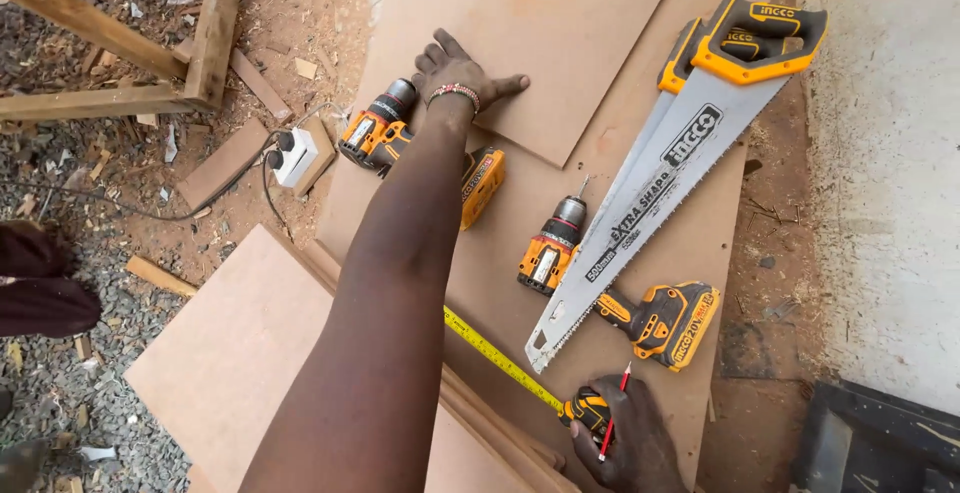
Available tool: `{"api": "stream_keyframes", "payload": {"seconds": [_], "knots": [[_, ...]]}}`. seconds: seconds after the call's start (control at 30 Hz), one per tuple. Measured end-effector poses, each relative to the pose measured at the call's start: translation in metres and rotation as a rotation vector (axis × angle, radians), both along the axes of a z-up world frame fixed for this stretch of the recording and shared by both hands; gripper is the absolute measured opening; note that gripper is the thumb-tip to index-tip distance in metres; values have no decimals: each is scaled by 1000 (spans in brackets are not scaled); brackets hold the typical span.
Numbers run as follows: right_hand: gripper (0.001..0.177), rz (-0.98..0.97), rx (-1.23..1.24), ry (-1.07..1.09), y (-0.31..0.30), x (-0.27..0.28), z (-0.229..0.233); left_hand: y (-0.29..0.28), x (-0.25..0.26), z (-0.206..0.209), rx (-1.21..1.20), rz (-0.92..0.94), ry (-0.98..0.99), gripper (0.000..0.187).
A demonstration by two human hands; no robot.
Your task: Measuring and marking wood panels using a tape measure and pencil in preparation for cutting
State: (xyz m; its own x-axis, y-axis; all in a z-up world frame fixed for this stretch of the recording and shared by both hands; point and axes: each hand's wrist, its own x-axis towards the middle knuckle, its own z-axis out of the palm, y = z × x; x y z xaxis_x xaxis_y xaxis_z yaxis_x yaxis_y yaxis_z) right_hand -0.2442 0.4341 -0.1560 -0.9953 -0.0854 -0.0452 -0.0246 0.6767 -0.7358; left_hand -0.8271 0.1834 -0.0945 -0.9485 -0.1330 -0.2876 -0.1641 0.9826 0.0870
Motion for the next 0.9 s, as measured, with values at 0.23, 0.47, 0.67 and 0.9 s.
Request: {"api": "stream_keyframes", "payload": {"seconds": [0.23,0.47,0.67,0.9], "knots": [[58,18,-20,0,0,-5,-2,12,7,-16,74,52,120,185],[65,35,-34,101,0,-9,1,15,20,-22,16,6,162,143],[63,61,19,264,-5,-12,11,-25,145,50,151,-355,277,39],[30,155,-28,208,0,-30,54,-181,467,136,689,23,810,19]]}}
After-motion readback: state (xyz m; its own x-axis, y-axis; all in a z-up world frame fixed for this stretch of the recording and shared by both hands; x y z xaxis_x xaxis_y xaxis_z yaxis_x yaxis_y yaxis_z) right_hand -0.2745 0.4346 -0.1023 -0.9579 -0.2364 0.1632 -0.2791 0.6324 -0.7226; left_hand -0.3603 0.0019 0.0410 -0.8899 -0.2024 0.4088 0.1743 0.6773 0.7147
